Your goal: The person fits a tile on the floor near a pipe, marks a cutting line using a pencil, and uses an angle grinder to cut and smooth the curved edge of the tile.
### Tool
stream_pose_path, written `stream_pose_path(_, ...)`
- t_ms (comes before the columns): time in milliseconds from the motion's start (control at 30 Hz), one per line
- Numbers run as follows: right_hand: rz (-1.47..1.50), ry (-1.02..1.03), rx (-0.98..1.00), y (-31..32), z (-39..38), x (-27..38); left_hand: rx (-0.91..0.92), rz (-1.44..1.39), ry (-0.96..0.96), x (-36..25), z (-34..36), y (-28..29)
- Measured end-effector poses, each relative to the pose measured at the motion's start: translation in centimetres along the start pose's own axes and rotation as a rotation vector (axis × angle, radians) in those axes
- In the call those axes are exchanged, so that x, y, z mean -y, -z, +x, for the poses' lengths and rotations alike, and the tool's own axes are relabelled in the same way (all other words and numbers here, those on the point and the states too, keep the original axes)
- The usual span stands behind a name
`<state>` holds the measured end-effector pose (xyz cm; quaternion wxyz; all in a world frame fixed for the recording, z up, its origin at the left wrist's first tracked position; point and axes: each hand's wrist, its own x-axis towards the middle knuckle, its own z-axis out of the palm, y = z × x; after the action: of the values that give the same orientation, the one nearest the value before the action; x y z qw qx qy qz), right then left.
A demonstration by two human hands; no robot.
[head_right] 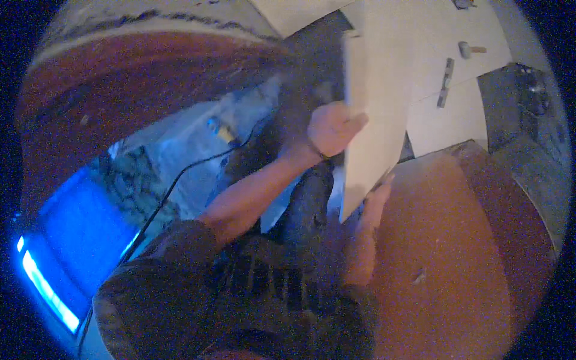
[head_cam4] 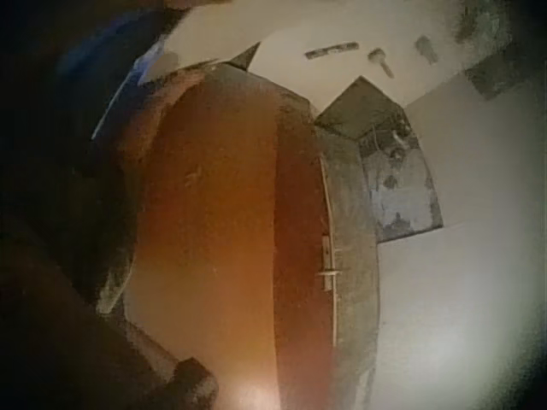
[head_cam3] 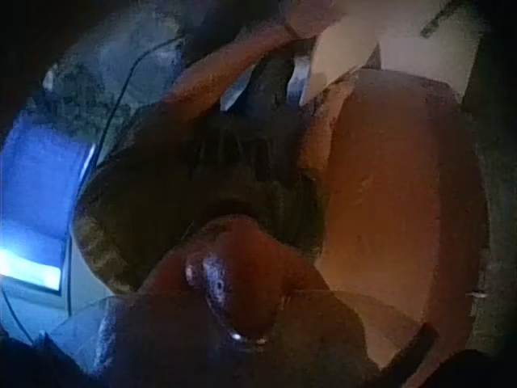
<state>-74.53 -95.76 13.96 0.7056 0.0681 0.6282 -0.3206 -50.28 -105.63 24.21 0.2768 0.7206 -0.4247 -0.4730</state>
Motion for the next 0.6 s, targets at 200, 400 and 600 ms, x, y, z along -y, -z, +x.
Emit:
stream_pose_path(200,-0.259,0.362,0.044,1.9,-0.3,-2.4,-0.021,0.266,-0.271,-10.9,-7.6,1.7)
stream_pose_path(400,-0.849,1.361,-0.24,-5.2,-4.9,14.9,0.108,0.626,-0.582,-10.6,-14.8,3.8)
stream_pose_path(600,-1.219,1.233,0.046,-2.6,-11.5,21.8,0.28,0.696,-0.605,-6.0,-22.9,3.4)
